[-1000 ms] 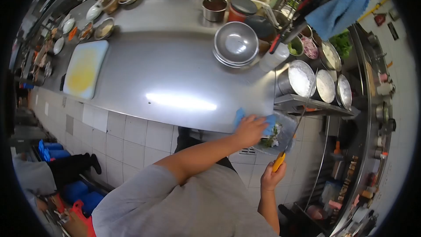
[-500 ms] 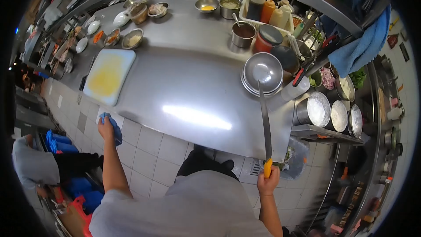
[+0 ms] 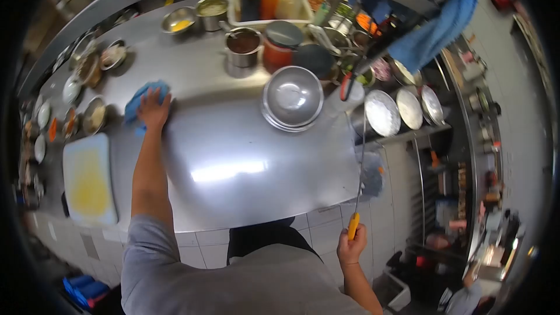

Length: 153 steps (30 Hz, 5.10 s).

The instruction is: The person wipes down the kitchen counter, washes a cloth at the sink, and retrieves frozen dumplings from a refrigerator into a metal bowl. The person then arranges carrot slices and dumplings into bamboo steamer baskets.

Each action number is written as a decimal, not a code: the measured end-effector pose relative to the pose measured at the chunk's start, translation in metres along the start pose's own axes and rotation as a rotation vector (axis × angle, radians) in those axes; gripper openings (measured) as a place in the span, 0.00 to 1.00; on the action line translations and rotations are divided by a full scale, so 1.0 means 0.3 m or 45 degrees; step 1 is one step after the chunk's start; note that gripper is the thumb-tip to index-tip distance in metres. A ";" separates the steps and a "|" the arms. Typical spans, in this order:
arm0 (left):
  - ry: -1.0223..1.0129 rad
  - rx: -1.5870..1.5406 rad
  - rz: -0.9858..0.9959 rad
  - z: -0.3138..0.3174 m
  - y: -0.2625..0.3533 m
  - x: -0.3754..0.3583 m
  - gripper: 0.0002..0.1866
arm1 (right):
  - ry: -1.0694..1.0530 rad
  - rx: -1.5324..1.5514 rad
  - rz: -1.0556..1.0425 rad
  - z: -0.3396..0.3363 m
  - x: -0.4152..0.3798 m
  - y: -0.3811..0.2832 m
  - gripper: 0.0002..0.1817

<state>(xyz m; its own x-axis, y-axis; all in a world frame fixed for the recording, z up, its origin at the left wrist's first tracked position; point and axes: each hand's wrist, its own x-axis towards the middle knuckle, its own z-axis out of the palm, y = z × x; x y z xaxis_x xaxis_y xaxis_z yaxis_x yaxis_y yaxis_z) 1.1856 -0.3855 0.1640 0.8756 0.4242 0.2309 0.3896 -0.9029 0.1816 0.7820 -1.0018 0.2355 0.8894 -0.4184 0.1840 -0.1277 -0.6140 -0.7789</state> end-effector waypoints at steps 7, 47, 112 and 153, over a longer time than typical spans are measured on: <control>0.155 -0.306 0.486 0.089 0.716 -0.427 0.30 | 0.167 -0.020 0.234 -0.102 -0.150 0.082 0.10; -0.253 -2.895 -0.937 -0.660 0.054 -1.547 0.37 | -0.906 -0.272 -0.983 0.350 0.015 -0.472 0.21; -0.056 -0.227 0.576 -0.021 1.764 -1.758 0.43 | -1.056 -0.559 0.589 -1.223 0.196 1.373 0.36; -1.121 -0.812 0.811 -0.152 4.689 -1.283 0.32 | 0.216 -0.663 0.025 -1.861 3.800 2.370 0.33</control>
<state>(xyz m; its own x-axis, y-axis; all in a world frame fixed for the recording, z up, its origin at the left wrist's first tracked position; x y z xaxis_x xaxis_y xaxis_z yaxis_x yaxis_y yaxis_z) 1.3838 -1.8159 0.3740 0.8460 -0.4845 -0.2225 -0.1629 -0.6322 0.7575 1.4601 -2.2890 0.2261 0.8071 -0.5085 0.3002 -0.3820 -0.8373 -0.3911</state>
